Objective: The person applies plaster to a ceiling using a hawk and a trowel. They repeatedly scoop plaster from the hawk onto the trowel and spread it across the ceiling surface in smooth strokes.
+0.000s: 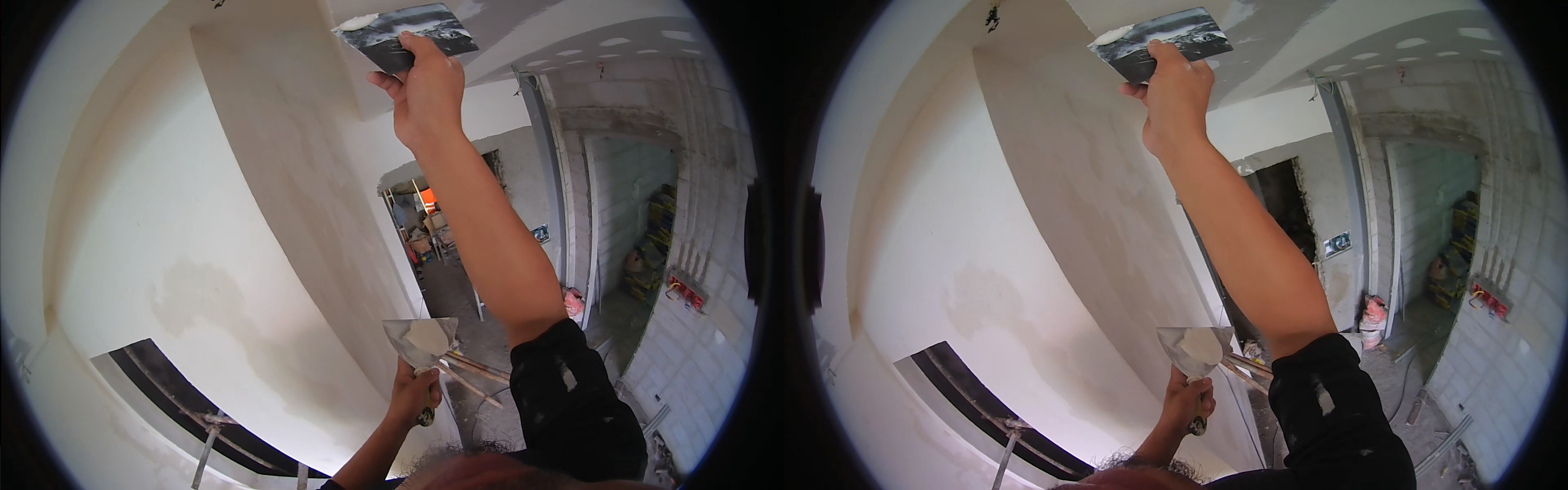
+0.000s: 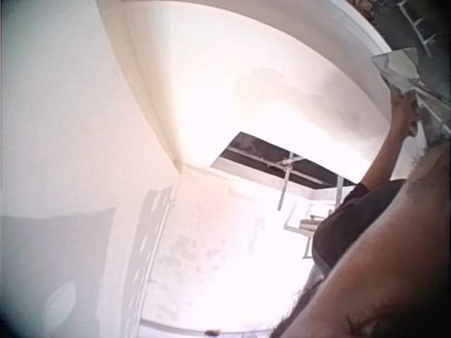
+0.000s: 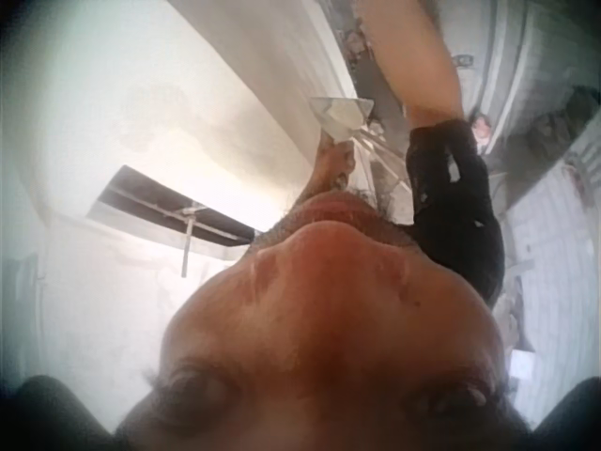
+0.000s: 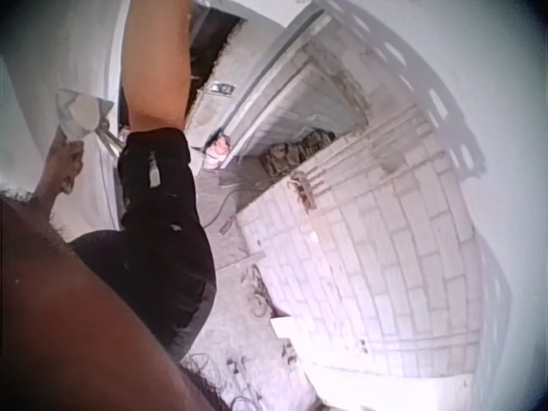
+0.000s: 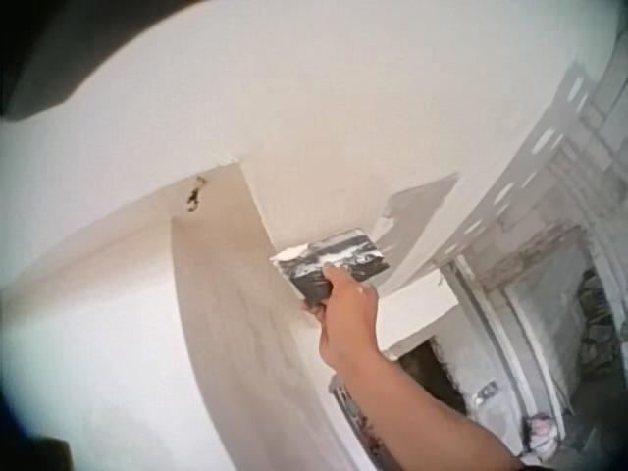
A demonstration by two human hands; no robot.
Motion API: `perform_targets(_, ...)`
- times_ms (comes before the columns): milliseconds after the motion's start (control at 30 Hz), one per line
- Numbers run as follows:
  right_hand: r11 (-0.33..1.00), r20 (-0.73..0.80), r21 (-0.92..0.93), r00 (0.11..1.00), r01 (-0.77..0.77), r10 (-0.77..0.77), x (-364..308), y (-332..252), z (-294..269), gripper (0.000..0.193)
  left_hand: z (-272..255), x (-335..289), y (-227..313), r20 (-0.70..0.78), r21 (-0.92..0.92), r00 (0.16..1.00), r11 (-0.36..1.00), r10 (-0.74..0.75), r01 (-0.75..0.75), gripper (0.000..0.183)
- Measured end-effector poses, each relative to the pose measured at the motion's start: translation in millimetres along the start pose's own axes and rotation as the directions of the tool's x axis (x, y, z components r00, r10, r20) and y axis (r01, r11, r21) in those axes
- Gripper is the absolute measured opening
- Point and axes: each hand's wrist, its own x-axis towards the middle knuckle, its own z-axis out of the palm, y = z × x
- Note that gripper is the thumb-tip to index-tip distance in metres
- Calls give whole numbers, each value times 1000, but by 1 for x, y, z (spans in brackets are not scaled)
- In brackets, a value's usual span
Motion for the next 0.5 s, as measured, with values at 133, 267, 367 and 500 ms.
perform_targets(133,999,-28,-26,999,-30,30,1,-2,12,30,3,-4,3,18,-13,1000,1000,9,-9,59)
perform_targets(267,994,-68,-83,996,-65,59,2,-7,21,39,3,-7,3,58,-27,998,999,21,-19,53)
perform_targets(367,990,-125,-96,988,-98,86,0,-8,31,30,6,-10,4,66,-45,997,999,28,-25,53)
perform_targets(500,990,-151,-97,984,-105,90,-1,-8,40,26,5,-14,2,81,-56,996,998,38,-34,53)
